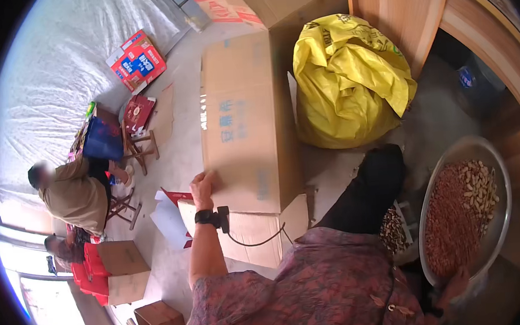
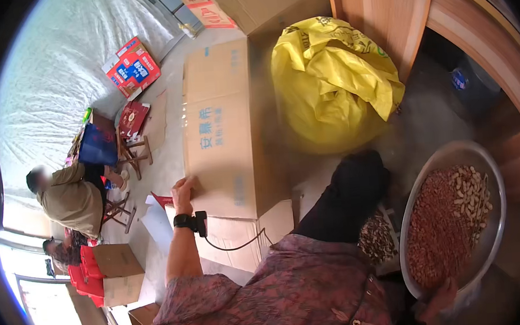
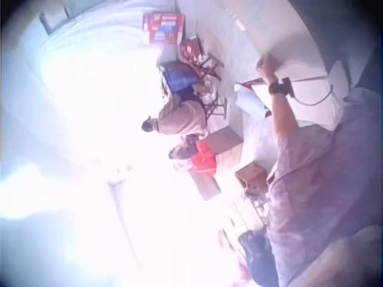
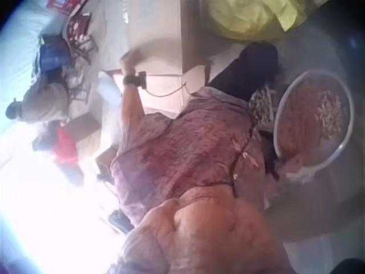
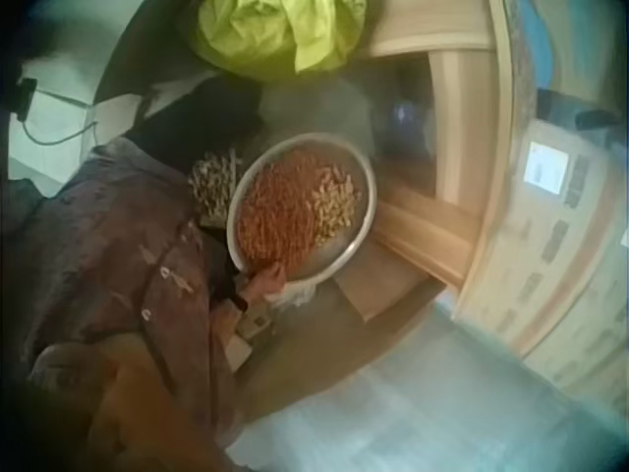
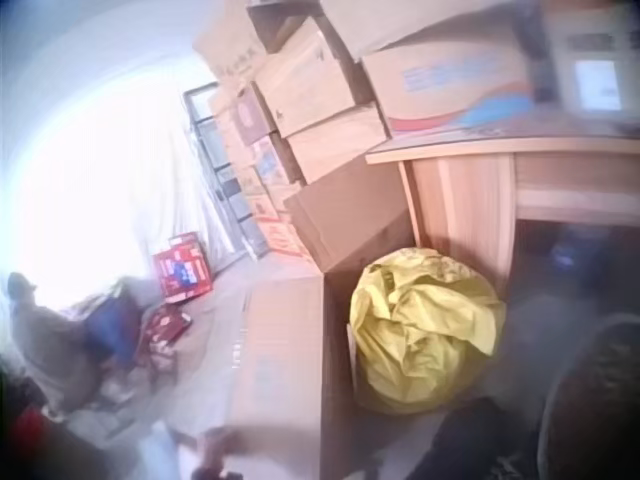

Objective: The recorder is sorting through a large bowl of peanuts, picking out shells or debris.

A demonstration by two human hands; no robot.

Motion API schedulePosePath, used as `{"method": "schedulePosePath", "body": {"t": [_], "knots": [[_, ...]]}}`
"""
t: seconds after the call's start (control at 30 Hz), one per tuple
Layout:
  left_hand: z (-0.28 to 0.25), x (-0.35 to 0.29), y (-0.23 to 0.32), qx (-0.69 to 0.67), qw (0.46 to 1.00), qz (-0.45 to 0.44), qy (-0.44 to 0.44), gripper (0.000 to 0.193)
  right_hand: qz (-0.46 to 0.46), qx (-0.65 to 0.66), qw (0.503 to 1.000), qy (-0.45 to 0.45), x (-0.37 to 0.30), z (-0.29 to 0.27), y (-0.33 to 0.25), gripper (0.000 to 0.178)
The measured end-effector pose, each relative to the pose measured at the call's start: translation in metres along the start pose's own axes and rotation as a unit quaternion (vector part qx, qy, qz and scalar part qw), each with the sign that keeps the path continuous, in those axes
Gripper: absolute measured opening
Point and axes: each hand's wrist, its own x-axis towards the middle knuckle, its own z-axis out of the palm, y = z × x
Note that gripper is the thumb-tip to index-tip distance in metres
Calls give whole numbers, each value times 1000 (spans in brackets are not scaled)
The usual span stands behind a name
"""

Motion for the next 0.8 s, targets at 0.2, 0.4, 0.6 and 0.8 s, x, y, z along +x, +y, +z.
{"method": "schedulePosePath", "body": {"t": [0.2,0.4,0.6,0.8], "knots": [[-6,-30,44,16,995,95,34,32,-14,19,999,45,3,8,10,31],[-12,-83,92,106,973,203,19,32,13,2,999,49,-1,4,-1,30],[-17,-128,127,88,966,214,-112,41,36,41,997,47,-1,7,-3,30],[-11,-145,135,123,905,321,-249,61,29,56,997,51,-4,-1,-13,31]]}}
